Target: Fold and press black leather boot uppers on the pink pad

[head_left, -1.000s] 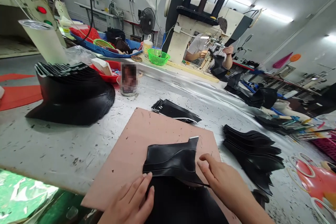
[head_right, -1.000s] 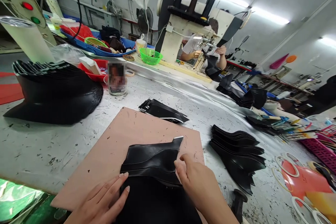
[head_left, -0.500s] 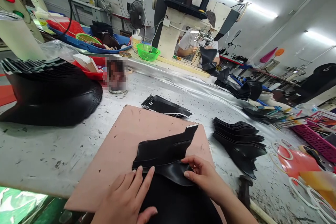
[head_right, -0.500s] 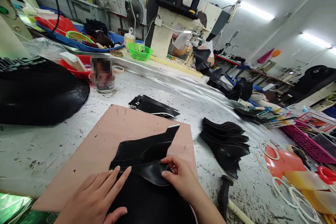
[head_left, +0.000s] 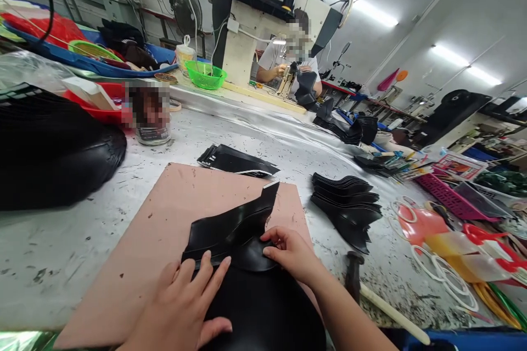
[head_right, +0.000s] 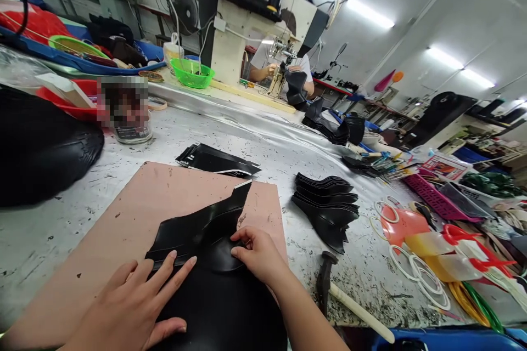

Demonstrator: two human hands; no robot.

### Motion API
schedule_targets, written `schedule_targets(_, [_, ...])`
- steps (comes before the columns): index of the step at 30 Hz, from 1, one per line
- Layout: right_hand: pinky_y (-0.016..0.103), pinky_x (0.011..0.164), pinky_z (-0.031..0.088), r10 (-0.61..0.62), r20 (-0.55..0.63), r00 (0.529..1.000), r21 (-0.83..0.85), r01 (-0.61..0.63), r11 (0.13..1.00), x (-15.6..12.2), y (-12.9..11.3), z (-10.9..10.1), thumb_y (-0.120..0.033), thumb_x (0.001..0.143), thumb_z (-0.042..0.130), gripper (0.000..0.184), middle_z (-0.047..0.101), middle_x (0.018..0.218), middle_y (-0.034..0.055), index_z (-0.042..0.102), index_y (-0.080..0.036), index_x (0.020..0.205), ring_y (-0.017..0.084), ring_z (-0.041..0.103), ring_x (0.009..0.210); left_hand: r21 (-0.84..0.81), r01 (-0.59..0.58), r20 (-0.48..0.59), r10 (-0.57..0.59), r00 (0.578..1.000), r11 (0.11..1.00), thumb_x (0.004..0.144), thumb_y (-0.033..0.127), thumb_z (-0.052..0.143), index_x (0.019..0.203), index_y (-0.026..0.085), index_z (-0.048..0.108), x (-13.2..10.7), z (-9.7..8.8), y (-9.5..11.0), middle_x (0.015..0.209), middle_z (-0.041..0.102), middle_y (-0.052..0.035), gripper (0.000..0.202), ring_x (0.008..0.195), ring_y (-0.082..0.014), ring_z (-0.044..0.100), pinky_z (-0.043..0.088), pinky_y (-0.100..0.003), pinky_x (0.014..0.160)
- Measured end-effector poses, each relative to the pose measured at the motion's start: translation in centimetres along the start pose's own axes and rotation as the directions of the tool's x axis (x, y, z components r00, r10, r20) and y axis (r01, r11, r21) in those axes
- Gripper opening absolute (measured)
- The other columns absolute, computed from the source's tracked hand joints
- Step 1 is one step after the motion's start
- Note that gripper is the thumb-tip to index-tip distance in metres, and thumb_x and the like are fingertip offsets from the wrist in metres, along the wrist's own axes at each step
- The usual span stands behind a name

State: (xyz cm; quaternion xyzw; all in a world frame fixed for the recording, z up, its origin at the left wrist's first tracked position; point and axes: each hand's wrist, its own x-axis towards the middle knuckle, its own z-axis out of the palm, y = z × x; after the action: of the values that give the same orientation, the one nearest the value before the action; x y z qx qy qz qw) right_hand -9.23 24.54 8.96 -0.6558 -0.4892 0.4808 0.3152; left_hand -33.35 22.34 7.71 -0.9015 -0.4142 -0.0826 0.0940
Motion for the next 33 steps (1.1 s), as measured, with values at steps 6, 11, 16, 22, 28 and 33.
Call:
schedule_targets(6, [0.027,0.061,0.039,-0.006,-0.065,0.998,-0.094,0.0,0.996,-0.4,-0.1,0.7,-0.011,0.065,0.062,0.018,0.048,0.063,-0.0059,0.064,-0.021,0.079,0.013,0.047,0.062,-0.059,-0.092,0.13,0.099,0.987,0.994,0.069,0.078,0.047,0.124,0.011,0.055,1.8,0.1,2.1,0.123,0.058,-0.0243,0.087,0.105,-0.0364,0.057,0.044,-0.047,0.087])
schedule_targets(11, [0.025,0.058,0.037,-0.001,-0.102,0.995,-0.139,-0.013,0.99,-0.6,-0.2,-0.5,-0.013,0.065,0.066,0.013,0.051,0.061,-0.0061,0.058,-0.021,0.072,0.013,0.049,0.06,-0.109,-0.11,0.18,0.128,0.975,0.988,0.07,0.079,0.042,0.129,0.018,0.05,2.6,0.1,2.6,0.125,0.058,-0.0218,0.086,0.108,-0.0361,0.058,0.046,-0.05,0.089])
schedule_targets(16, [0.022,0.047,0.037,0.099,-0.002,0.995,-0.051,-0.099,0.994,-1.3,0.4,-2.8,-0.015,0.07,0.06,0.015,0.051,0.053,-0.0073,0.047,-0.022,0.067,0.011,0.051,0.049,-0.14,-0.256,0.124,0.273,0.954,0.956,0.075,0.077,0.039,0.124,0.008,0.054,3.1,0.5,2.3,0.127,0.055,-0.0217,0.086,0.114,-0.0359,0.055,0.051,-0.047,0.091])
schedule_targets(22, [0.02,0.046,0.034,0.108,-0.002,0.994,0.016,-0.108,0.994,-1.5,0.6,-3.0,-0.007,0.063,0.06,0.02,0.049,0.054,-0.0084,0.048,-0.021,0.067,0.009,0.048,0.05,-0.016,-0.366,0.018,0.366,0.93,0.931,0.059,0.074,0.063,0.124,0.017,0.056,4.3,0.0,2.6,0.109,0.065,-0.0251,0.087,0.092,-0.0405,0.066,0.057,-0.052,0.071])
schedule_targets(28, [0.02,0.046,0.032,0.095,-0.034,0.995,0.07,-0.092,0.993,-1.5,0.7,-2.8,-0.007,0.061,0.06,0.019,0.048,0.052,-0.0087,0.047,-0.021,0.064,0.008,0.044,0.048,0.029,-0.366,-0.211,0.364,0.907,0.93,0.062,0.065,0.069,0.103,0.008,0.069,5.0,0.1,3.2,0.101,0.07,-0.0187,0.07,0.09,-0.035,0.066,0.058,-0.043,0.071])
schedule_targets(33, [0.019,0.044,0.035,0.115,-0.047,0.992,0.187,-0.104,0.977,-1.5,0.3,-1.9,-0.016,0.067,0.055,0.018,0.048,0.056,-0.0097,0.038,-0.023,0.07,0.008,0.051,0.047,-0.073,-0.363,-0.267,0.333,0.904,0.929,0.076,0.012,0.056,0.069,0.016,0.066,6.8,0.7,3.8,0.071,0.068,-0.0049,0.013,0.065,-0.0223,0.062,0.049,-0.032,0.051])
